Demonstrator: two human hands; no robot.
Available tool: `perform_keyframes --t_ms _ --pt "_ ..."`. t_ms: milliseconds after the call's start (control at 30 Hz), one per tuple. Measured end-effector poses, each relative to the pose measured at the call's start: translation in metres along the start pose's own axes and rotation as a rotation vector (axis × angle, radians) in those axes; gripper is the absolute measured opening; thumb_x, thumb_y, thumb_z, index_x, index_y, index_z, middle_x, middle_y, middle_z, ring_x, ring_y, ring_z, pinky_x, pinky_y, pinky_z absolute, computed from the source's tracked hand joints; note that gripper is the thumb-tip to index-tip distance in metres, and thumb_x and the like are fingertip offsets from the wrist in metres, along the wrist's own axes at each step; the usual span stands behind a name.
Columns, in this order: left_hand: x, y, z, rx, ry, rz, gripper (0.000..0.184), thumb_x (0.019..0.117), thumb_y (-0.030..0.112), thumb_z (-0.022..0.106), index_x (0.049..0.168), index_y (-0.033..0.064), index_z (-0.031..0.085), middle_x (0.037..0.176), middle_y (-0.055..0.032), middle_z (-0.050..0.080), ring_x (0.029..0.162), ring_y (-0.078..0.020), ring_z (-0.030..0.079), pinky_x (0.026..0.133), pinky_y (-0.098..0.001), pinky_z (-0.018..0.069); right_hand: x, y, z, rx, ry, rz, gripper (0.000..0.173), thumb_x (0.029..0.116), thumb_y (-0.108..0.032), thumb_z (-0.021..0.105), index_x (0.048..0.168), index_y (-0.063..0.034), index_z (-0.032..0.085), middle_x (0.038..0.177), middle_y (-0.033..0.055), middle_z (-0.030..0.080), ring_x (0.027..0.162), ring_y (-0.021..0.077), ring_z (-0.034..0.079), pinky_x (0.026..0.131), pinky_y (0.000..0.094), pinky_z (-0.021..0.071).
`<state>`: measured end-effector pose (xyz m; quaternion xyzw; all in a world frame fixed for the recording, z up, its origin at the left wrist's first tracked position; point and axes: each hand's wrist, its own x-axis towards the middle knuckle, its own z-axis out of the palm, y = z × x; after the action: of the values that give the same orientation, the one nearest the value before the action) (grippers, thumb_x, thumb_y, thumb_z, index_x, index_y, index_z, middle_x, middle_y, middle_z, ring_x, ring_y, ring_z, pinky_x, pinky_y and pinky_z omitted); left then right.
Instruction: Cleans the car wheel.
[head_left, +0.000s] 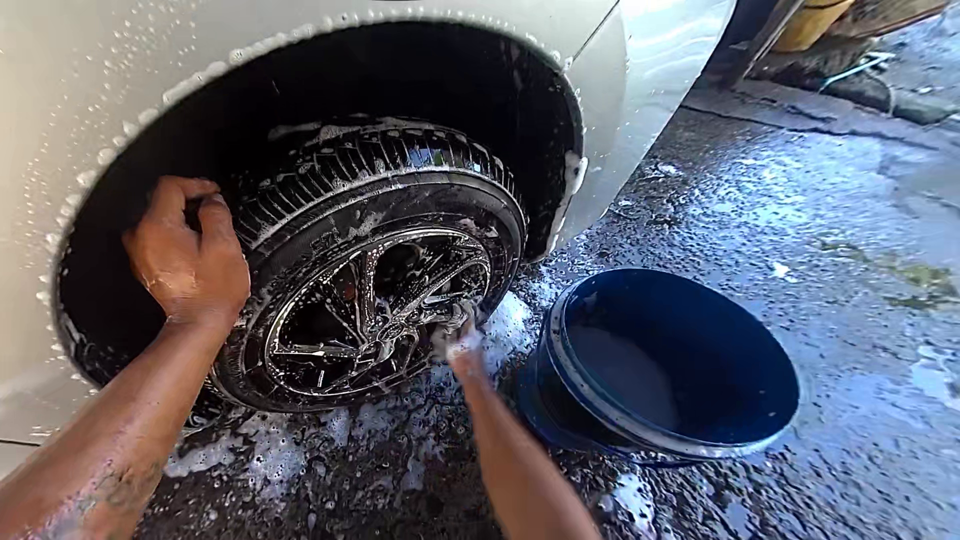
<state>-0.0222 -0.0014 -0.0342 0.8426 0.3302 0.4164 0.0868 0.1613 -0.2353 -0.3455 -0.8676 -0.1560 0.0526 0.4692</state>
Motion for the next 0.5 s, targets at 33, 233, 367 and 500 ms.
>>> perform_keyframes --t_ms 33,233,367,500 --pt "0.001 0.002 0.0 -0.007 0.007 -0.006 0.039 0.1045 0.035 0.042 0.125 0.0143 0.068 0.12 -0.0123 0.071 0.114 -0.0233 0.067 0.098 -0.049 0.0496 -0.004 -0.017 0.016 0.274 0.01 0.14 0.055 0.1092 -0.027 0.046 0.159 -0.009 0.031 0.13 0.024 0.063 0.103 0.0336 0.07 0.086 0.0562 0.0591" --pt "0.001 0.001 0.0 -0.008 0.018 -0.01 0.038 0.1047 0.035 0.043 0.124 0.0144 0.068 0.118 -0.0124 0.071 0.111 -0.0246 0.067 0.095 -0.05 0.0503 -0.056 -0.032 0.065 0.614 0.136 0.304 0.052 0.1101 -0.03 0.041 0.154 -0.0049 0.032 0.119 0.0239 0.062 0.082 0.0288 0.068 0.073 0.0489 0.0608" --pt "0.004 -0.003 -0.001 0.0 0.039 0.043 0.036 0.1053 0.032 0.043 0.123 0.0138 0.068 0.122 -0.0097 0.071 0.115 -0.0211 0.066 0.098 -0.0474 0.0493 -0.037 -0.006 0.026 -0.159 -0.02 -0.128 0.035 0.0966 -0.017 0.064 0.128 -0.0013 0.067 0.114 0.0231 0.072 0.103 0.0398 0.071 0.089 0.0604 0.0573" --pt "0.002 -0.008 0.0 -0.002 0.022 0.11 0.036 0.1066 0.032 0.043 0.125 0.0128 0.068 0.122 -0.0092 0.072 0.114 -0.0159 0.067 0.099 -0.0404 0.0508 0.005 0.061 0.018 -0.366 -0.009 -0.19 0.059 0.0891 -0.01 0.072 0.144 -0.0301 0.06 0.137 0.0163 0.064 0.12 0.0396 0.065 0.094 0.0639 0.0551"
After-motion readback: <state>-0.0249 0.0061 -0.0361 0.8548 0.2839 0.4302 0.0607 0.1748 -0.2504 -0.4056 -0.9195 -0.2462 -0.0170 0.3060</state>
